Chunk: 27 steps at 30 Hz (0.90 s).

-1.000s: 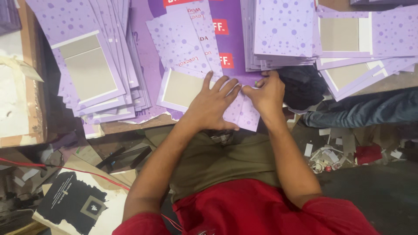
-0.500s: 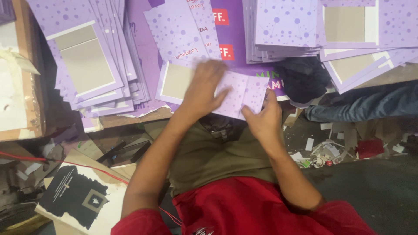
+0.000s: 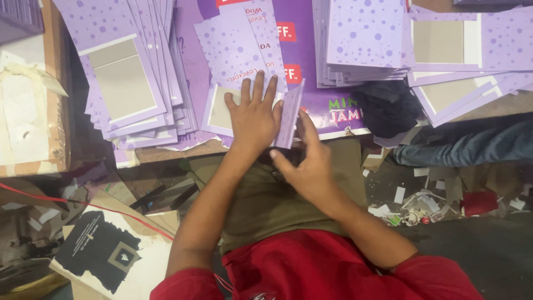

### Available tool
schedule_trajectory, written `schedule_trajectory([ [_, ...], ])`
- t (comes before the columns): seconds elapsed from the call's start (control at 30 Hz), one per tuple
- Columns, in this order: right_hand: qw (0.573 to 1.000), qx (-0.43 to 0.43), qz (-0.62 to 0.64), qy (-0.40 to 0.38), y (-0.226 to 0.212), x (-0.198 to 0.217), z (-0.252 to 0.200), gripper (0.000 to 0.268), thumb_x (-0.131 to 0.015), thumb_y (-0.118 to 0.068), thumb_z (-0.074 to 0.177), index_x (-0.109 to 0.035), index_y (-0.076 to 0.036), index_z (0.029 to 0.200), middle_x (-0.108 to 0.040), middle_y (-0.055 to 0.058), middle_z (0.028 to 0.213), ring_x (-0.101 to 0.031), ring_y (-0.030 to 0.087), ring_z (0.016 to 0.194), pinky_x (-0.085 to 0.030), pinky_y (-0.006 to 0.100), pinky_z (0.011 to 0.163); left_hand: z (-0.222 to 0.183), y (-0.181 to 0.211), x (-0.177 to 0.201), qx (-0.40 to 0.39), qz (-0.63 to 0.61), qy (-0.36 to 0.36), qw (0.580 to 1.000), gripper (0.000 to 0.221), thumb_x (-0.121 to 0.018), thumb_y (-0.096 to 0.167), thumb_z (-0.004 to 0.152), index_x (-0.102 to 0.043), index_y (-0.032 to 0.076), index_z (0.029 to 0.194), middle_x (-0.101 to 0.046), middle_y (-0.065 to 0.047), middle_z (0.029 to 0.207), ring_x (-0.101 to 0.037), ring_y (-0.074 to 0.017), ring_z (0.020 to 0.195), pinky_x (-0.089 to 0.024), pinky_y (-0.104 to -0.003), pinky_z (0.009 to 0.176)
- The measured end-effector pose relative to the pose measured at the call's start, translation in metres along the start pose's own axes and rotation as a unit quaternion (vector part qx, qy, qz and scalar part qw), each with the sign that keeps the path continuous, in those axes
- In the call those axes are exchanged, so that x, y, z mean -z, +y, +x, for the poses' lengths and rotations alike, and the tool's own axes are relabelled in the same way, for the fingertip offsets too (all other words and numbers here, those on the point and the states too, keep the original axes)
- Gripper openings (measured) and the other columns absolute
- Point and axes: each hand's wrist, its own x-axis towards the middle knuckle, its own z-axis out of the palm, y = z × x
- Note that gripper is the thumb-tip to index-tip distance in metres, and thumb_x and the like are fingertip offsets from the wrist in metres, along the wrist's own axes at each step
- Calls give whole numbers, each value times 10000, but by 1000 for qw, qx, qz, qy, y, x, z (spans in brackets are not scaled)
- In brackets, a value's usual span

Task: The person folds purple printed paper sheets in half and stacks them on a table. They repeatedly pick up a sheet, fold it, and place it on a growing pile, occasionally using a black cloth to wipe the surface.

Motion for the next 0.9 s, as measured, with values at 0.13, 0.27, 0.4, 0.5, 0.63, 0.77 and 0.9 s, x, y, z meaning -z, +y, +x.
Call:
schedule_trajectory([
  [0.13, 995, -56, 61, 62, 34, -13, -6, 487, -631, -13, 1011, -460, 101, 1453, -709, 190, 1215, -698, 244, 1117, -567, 352, 949, 5, 0, 1, 7, -2, 4, 1000, 577, -586, 417, 933, -547, 165, 1451, -464, -151, 1529, -418, -392, 1372, -262, -759, 982],
  [0.27, 951, -198, 230, 62, 81, -12, -12, 355, -510, -65, 1067, -538, 152, 1346, -681, 202, 1207, -727, 290, 1008, -664, 397, 818, 17, 0, -9, 41, -9, -9, 999, 572, -604, 440, 923, -553, 138, 1405, -475, -179, 1498, -424, -406, 1361, -265, -776, 973],
  [0.4, 911, -265, 308, 69, 97, -12, -16, 372, -488, -87, 1053, -458, 126, 1357, -680, 243, 1153, -762, 356, 924, -657, 398, 780, 30, 3, -21, 48, -7, -13, 999, 579, -608, 451, 957, -536, 109, 1417, -470, -200, 1475, -413, -417, 1360, -260, -794, 978],
  [0.5, 896, -273, 337, 99, 91, -20, -15, 388, -481, -89, 1045, -437, 118, 1369, -674, 243, 1177, -761, 365, 927, -656, 416, 796, 25, 4, -17, 24, -11, 24, 999, 556, -622, 424, 956, -546, 117, 1413, -445, -219, 1474, -383, -443, 1370, -215, -824, 995],
  [0.63, 884, -253, 367, 140, 85, -25, -13, 387, -488, -59, 1038, -435, 123, 1375, -655, 239, 1220, -748, 347, 971, -633, 446, 838, -7, 10, -7, 1, -10, -5, 1000, 494, -633, 302, 949, -559, 129, 1406, -420, -190, 1522, -355, -425, 1426, -128, -853, 1068],
  [0.77, 889, -253, 352, 147, 73, -29, -14, 327, -492, -43, 1036, -515, 133, 1310, -667, 246, 1188, -755, 340, 962, -624, 443, 829, -31, 5, 0, 7, -21, -22, 1000, 490, -639, 265, 917, -560, 116, 1377, -412, -179, 1554, -332, -434, 1453, -101, -833, 1094],
  [0.9, 958, -185, 196, 97, 48, -20, -10, 262, -538, -54, 1044, -622, 122, 1218, -725, 172, 1087, -733, 250, 930, -632, 341, 791, -33, 2, 3, 7, -23, -17, 1000, 499, -622, 288, 947, -545, 127, 1413, -406, -157, 1572, -334, -418, 1459, -105, -820, 1107],
])
